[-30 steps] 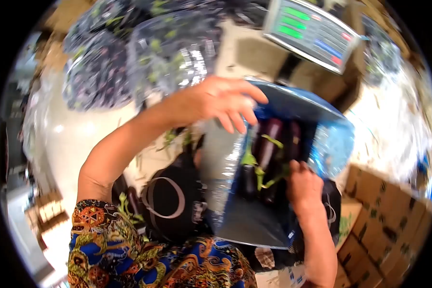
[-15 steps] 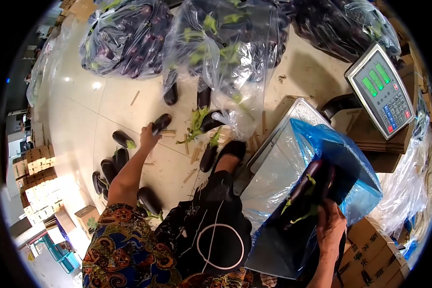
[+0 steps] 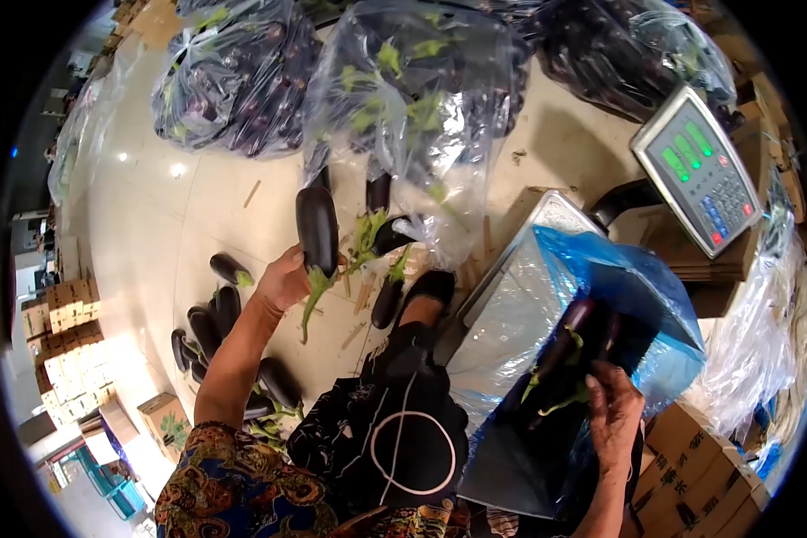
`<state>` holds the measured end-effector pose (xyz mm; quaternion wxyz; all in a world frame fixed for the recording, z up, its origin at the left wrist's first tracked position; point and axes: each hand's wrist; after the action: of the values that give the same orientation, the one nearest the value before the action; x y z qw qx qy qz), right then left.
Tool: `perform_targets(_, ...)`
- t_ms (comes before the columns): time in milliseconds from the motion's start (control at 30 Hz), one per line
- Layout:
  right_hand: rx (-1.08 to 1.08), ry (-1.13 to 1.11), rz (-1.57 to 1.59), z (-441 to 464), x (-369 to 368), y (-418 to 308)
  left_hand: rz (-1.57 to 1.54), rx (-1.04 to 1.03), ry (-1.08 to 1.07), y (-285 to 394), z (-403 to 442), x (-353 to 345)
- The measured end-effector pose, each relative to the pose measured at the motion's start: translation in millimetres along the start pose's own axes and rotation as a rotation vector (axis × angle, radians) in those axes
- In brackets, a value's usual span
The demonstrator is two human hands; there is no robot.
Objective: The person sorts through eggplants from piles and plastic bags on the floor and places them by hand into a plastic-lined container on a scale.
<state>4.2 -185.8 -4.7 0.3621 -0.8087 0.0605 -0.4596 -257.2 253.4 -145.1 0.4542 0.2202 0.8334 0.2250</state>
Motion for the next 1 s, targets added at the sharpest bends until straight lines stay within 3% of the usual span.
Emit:
perform_targets(100,-0.053,-0.016,0.023,-7.4,4.8,-6.3,-0.087,0.047,-0.338,15.1,22.9,-46.6)
perform_targets(233,0.061,0.024,0.029,-15.2,9.3,-18.2,-0.001,0.067,-0.551,25.4,53.5,-119.4)
perform_targets(333,0.082,0.033,0.214,-16.7,11.7,-33.5,0.169,0.048,-0.517,33.8,68.1,-169.1)
perform_targets(400,0.08,-0.057,0.365,-13.5,15.9,-46.5,0.372,-0.09,-0.408,35.5,71.5,-217.6)
perform_targets(467,-0.019,-0.108,0.738,-7.6,12.1,-66.2,0.574,-0.159,-0.434,31.0,78.4,-248.5)
perform_targets(533,0.047,-0.083,0.963,5.4,10.1,-86.8,0.792,-0.37,-0.414,19.8,75.9,-278.5)
perform_targets(600,-0.001,-0.126,1.17,14.2,11.4,-99.3,1.202,-0.74,-0.378,8.4,73.8,-296.4)
perform_targets(633,0.121,-0.054,1.217,19.0,4.4,-103.2,1.329,-0.924,-0.357,3.1,70.2,-304.9)
perform_targets(833,0.107,-0.153,1.543,28.1,-1.8,-82.0,1.105,-0.761,-0.378,-9.9,67.4,-303.4)
perform_targets(1000,0.135,-0.215,1.492,33.0,-2.7,-76.2,1.026,-0.499,-0.458,-4.3,66.3,-286.8)
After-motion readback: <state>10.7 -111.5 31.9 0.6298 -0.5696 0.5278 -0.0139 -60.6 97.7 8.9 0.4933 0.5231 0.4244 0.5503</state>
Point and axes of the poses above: each hand's wrist, its own z-axis towards the middle knuckle, its own x-axis out of the back of the hand, y = z × x, and after that the axes turned 2 degrees about x, right-handed
